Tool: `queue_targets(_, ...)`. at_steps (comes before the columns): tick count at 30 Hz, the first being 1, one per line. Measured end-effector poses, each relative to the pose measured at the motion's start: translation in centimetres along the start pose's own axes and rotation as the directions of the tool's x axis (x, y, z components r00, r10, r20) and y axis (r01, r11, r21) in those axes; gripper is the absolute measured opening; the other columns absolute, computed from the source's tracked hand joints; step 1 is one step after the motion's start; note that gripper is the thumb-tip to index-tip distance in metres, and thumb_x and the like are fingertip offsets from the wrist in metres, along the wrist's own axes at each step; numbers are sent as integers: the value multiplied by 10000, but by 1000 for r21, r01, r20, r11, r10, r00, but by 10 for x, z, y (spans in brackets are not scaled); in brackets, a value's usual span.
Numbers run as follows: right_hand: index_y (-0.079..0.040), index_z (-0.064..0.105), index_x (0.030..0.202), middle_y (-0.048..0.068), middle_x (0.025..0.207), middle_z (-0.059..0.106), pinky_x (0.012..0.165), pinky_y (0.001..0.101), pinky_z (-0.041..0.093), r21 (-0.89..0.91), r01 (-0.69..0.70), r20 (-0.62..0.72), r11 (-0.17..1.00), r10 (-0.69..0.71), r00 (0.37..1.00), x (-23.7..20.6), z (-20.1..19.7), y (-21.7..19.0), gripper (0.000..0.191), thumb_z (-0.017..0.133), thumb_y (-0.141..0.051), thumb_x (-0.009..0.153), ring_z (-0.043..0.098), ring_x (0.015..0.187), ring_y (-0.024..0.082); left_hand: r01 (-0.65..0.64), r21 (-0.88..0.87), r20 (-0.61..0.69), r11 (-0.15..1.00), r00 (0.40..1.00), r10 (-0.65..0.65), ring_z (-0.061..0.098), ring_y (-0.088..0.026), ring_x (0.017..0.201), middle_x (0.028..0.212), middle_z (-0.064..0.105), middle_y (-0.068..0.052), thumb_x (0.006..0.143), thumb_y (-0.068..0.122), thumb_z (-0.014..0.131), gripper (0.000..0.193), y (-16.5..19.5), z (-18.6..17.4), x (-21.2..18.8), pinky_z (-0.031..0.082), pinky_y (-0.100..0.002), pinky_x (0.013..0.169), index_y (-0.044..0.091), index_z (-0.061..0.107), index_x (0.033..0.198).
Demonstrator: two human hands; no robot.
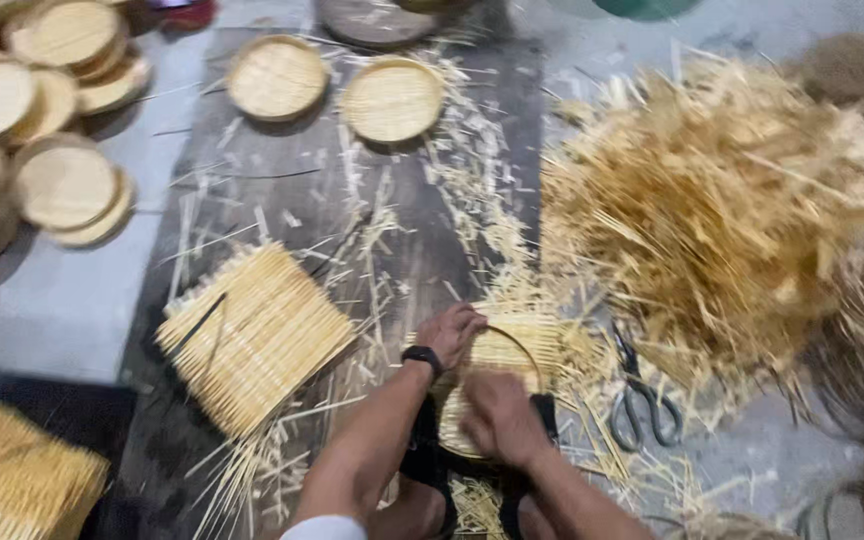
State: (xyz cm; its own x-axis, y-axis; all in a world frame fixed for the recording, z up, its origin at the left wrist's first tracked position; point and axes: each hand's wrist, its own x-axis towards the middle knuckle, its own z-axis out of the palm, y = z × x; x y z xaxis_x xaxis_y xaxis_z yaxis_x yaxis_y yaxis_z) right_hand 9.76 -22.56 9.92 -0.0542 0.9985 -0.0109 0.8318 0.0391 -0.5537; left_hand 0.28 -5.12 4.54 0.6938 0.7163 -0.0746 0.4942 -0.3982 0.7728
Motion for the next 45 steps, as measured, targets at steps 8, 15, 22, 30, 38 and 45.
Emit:
queue_targets(8,-52,757,1038,193,874,731,743,421,554,489,-450,-104,748,561,821,46,-5,80,242,625,-241,963,714,789,310,313,58,129,948,939,-319,665,-402,994,1007,729,-182,956,551,494,467,15,6,1,494,-500,865,190,767,1069)
queue_targets(15,9,669,849,176,758,656,748,465,503,388,-578,8,718,624,781,46,8,98,452,525,-370,1049,620,713,321,405,19,190,914,896,-401,698,-372,1000,997,745,-178,896,593,535,537,-5,21,13,515,-469,876,125,758,1035)
queue_targets(22,-43,600,1093,181,1039,628,952,513,469,364,-597,118,715,601,791,82,-13,47,506,291,-443,1107,613,1002,329,68,179,201,981,974,-105,644,-478,948,964,691,-278,1016,404,420,463,-20,21,5,497,-542,820,37,700,976)
queue_targets(30,-101,626,1156,122,1142,639,945,446,518,580,-582,102,570,658,746,71,-37,38,383,385,-378,1049,633,1047,251,40,49,298,998,953,-53,670,-451,858,872,703,-277,1029,394,388,522,-26,18,7,507,-528,789,-14,693,909)
queue_targets(38,-102,667,1212,141,1206,664,984,451,522,-337,-461,340,821,563,754,-53,-219,57,383,556,-394,991,646,1105,295,478,-111,360,871,836,-413,797,-275,983,1123,792,-158,635,480,911,808,60,-27,-18,645,-408,889,110,640,1300)
queue_targets(45,-97,749,1061,145,996,753,866,462,562,-106,-782,51,614,789,613,-193,-189,118,362,634,-418,936,722,939,328,-131,207,88,969,989,115,684,-225,886,1031,726,-85,706,398,864,546,101,-20,-89,614,-381,769,72,706,1113)
